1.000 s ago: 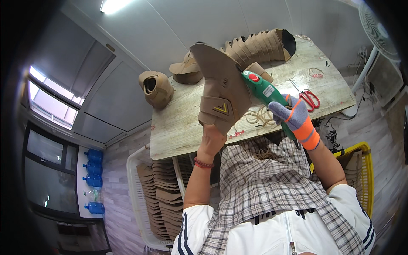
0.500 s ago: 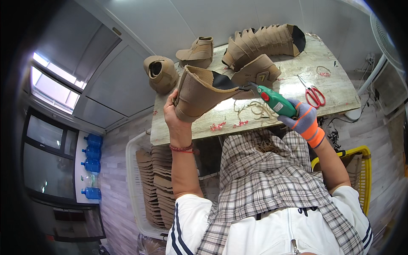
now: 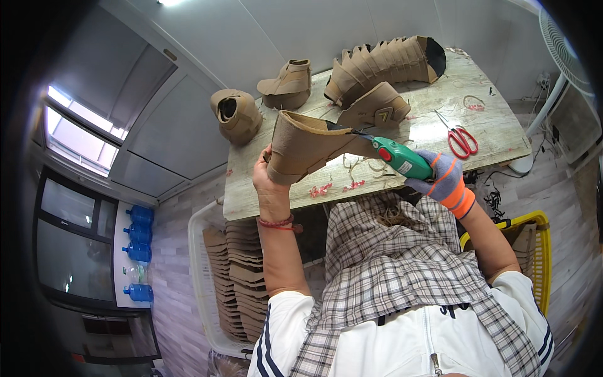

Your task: The person trims the edges of shoe uppers using scissors and a rotary tool. They handle multiple uppers one at a time, placing finished pieces on the table and moving baskets of materials to access more items.

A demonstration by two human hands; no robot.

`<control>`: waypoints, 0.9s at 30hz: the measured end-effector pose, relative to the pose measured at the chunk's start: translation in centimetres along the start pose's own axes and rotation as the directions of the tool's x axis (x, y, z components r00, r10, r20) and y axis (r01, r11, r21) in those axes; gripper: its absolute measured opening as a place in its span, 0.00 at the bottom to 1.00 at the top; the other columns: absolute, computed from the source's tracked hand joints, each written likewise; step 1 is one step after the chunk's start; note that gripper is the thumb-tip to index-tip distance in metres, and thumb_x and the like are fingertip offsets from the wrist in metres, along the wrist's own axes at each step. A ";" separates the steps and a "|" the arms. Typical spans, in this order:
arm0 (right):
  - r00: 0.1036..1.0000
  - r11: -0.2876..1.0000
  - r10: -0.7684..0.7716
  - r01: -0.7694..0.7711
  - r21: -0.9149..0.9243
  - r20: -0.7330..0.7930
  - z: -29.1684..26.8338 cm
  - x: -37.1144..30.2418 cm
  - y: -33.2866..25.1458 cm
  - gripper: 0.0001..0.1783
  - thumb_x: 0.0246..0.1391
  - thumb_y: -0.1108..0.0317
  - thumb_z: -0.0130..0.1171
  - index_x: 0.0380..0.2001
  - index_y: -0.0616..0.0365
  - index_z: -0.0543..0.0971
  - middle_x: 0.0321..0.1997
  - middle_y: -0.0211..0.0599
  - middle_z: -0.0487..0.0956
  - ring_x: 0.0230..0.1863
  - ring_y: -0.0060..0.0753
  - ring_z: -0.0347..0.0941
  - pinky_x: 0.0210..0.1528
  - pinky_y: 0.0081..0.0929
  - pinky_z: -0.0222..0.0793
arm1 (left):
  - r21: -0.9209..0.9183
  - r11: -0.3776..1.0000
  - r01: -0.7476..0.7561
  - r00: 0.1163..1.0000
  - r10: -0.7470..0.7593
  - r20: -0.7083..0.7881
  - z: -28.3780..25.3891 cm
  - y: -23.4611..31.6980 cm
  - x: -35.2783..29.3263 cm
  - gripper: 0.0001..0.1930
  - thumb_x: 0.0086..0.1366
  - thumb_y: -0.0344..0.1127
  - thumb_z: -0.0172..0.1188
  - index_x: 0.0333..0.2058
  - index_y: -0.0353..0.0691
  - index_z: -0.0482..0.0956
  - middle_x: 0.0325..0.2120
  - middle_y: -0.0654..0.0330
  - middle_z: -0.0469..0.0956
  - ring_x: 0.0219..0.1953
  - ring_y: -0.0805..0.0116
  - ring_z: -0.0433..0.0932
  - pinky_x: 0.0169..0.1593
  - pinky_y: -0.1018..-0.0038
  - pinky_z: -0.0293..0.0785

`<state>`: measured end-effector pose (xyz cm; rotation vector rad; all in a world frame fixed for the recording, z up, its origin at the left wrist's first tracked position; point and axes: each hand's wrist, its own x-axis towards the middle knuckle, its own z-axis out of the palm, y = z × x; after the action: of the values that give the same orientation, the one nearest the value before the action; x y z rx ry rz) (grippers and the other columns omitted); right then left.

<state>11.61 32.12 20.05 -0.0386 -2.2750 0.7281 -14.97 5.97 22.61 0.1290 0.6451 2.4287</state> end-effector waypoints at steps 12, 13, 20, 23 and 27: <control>1.000 0.998 0.002 -0.002 0.055 0.007 0.2 0.2 -0.8 0.29 0.34 0.56 0.75 0.41 0.57 0.79 0.29 0.44 0.80 0.28 0.44 0.78 0.31 0.30 0.74 | 0.141 0.989 -0.045 0.952 0.085 -0.293 3.8 -2.4 -0.7 0.13 0.67 0.31 0.42 0.40 0.30 0.74 0.39 0.46 0.79 0.43 0.51 0.78 0.51 0.55 0.74; 1.000 0.999 0.010 -0.011 0.047 0.013 0.2 0.2 -1.0 0.29 0.34 0.57 0.75 0.41 0.57 0.79 0.29 0.44 0.80 0.28 0.44 0.78 0.31 0.30 0.74 | 0.134 0.990 -0.041 0.951 0.080 -0.300 3.9 -2.5 -0.7 0.13 0.67 0.31 0.42 0.40 0.30 0.74 0.40 0.46 0.79 0.43 0.52 0.78 0.51 0.55 0.74; 1.000 0.989 0.006 -0.002 0.146 -0.029 0.7 0.6 -2.3 0.29 0.35 0.59 0.75 0.43 0.59 0.79 0.30 0.44 0.81 0.28 0.40 0.79 0.32 0.28 0.74 | 0.019 0.994 -0.105 0.988 0.106 -0.114 4.6 -3.2 -2.3 0.14 0.69 0.34 0.45 0.44 0.32 0.75 0.44 0.49 0.78 0.46 0.57 0.77 0.53 0.60 0.74; 0.998 0.971 0.055 -0.052 0.235 -0.007 1.2 0.8 -2.6 0.30 0.36 0.59 0.75 0.44 0.59 0.79 0.31 0.44 0.81 0.28 0.38 0.80 0.33 0.26 0.75 | 0.047 0.979 -0.200 0.979 0.201 -0.025 5.6 -3.8 -3.4 0.14 0.69 0.36 0.49 0.47 0.32 0.74 0.46 0.52 0.77 0.48 0.58 0.77 0.54 0.61 0.73; 0.993 0.952 0.121 -0.112 0.286 -0.014 1.9 0.8 -2.8 0.30 0.36 0.59 0.75 0.45 0.60 0.78 0.32 0.44 0.82 0.29 0.37 0.80 0.34 0.26 0.75 | 0.179 0.929 -0.324 0.945 0.310 0.105 6.1 -4.7 -4.2 0.16 0.69 0.35 0.51 0.52 0.35 0.72 0.49 0.54 0.76 0.50 0.59 0.76 0.54 0.61 0.73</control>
<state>10.25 29.08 20.94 -0.0474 -2.1308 1.1042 -7.61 9.30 25.96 0.4338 0.8857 2.6467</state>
